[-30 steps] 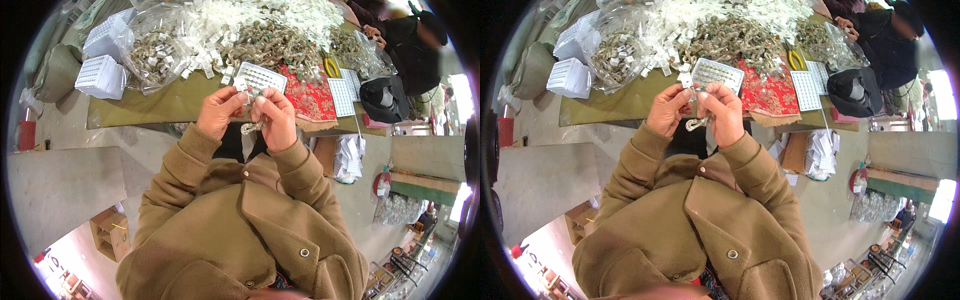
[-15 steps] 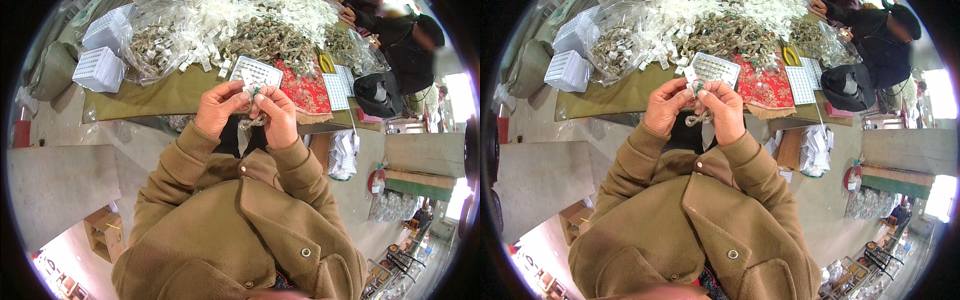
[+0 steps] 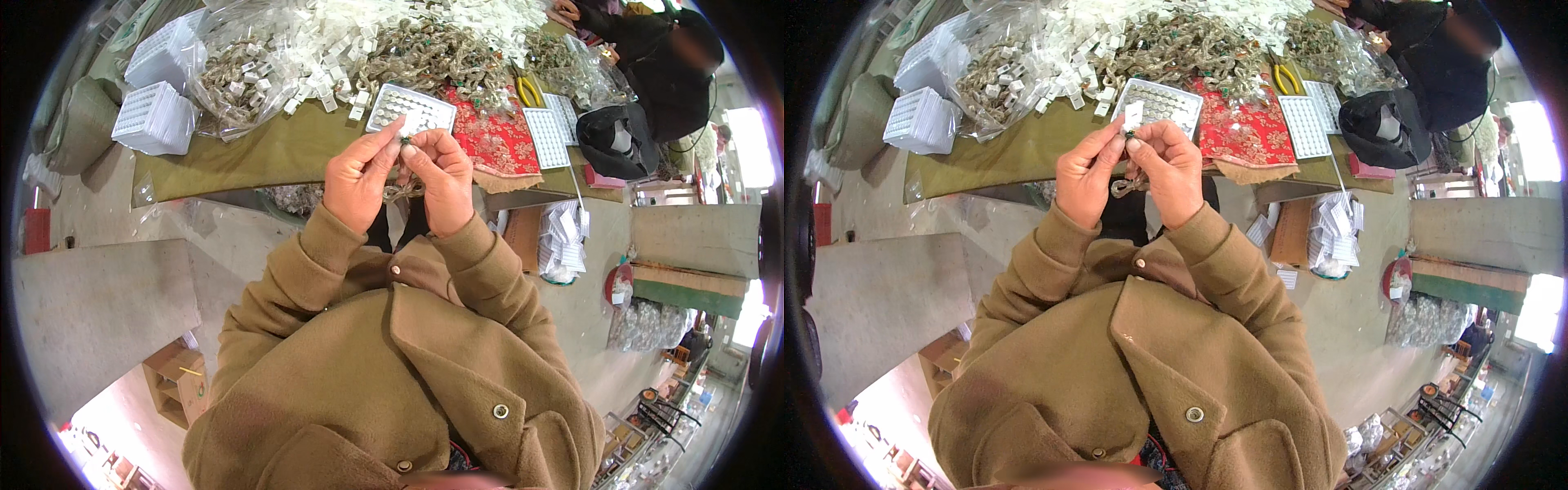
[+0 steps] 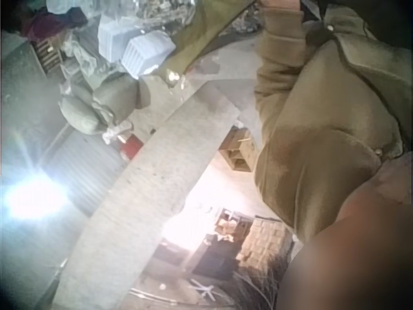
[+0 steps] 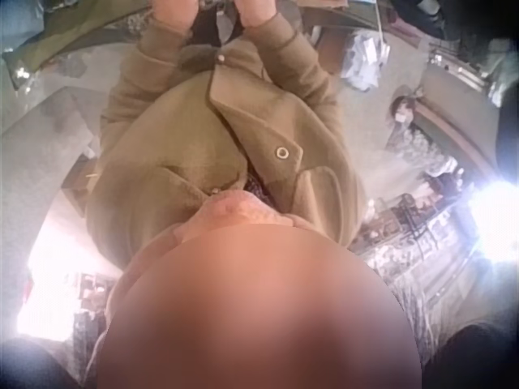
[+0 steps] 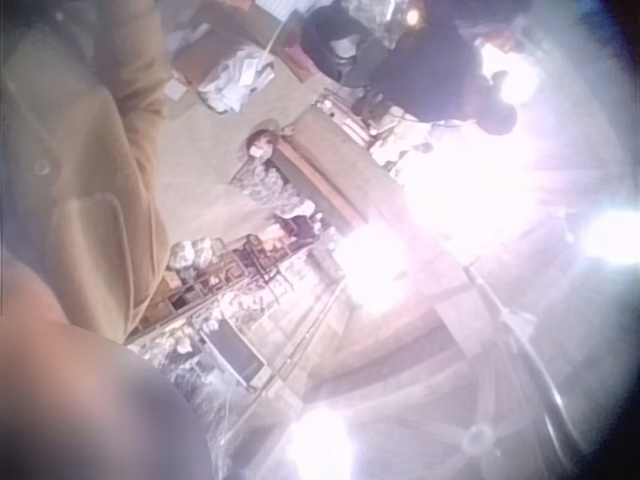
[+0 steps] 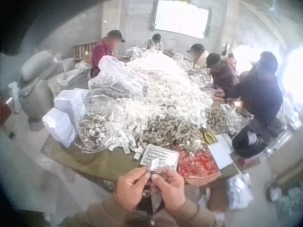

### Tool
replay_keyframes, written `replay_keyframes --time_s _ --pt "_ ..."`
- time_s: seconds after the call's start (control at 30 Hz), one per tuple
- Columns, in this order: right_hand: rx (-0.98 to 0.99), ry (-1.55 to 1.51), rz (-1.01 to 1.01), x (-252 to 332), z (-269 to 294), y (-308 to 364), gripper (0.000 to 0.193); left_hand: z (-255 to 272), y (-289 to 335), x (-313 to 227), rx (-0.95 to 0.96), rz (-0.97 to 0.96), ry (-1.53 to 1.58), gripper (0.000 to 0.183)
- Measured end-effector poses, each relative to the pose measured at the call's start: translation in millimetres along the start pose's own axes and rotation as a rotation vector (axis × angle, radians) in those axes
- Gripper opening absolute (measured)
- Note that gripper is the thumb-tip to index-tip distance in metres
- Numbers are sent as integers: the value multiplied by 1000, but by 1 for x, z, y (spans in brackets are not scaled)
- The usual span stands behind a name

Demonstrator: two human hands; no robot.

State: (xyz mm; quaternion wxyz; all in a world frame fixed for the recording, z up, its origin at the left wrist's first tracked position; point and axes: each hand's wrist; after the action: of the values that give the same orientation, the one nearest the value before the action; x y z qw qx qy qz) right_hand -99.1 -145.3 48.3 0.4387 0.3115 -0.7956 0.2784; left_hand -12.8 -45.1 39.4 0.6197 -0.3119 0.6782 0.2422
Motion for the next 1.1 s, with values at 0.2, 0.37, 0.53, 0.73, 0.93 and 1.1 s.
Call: replay_keyframes --time_s 0.2,0.37,0.53,0.73,0.93,1.1 --pt "-14 137 21 -7 11 0 6 0 6 1 64 53 -210 34" --pt "70 218 -95 2 21 -2 7 7 -7 3 203 346 260 31" --pt "96 -110 -328 15 30 -8 6 13 -13 -3 283 350 268 32" --pt "82 -214 -375 13 32 -11 5 13 -16 -1 287 375 284 33" --pt "72 8 -270 7 32 -11 8 2 -9 9 120 228 -39 31" --pt "78 183 -190 0 34 -10 10 -2 -12 14 116 278 -49 29"
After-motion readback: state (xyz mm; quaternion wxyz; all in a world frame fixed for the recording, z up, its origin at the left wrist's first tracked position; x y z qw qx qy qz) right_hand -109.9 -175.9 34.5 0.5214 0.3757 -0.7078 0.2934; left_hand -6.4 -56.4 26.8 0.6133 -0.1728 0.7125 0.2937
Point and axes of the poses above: each hand's wrist, its own y-axis away from the middle knuckle, its own z-axis out of the back of the hand, x = y × z, and after that the axes turned 10 degrees about z, right-handed
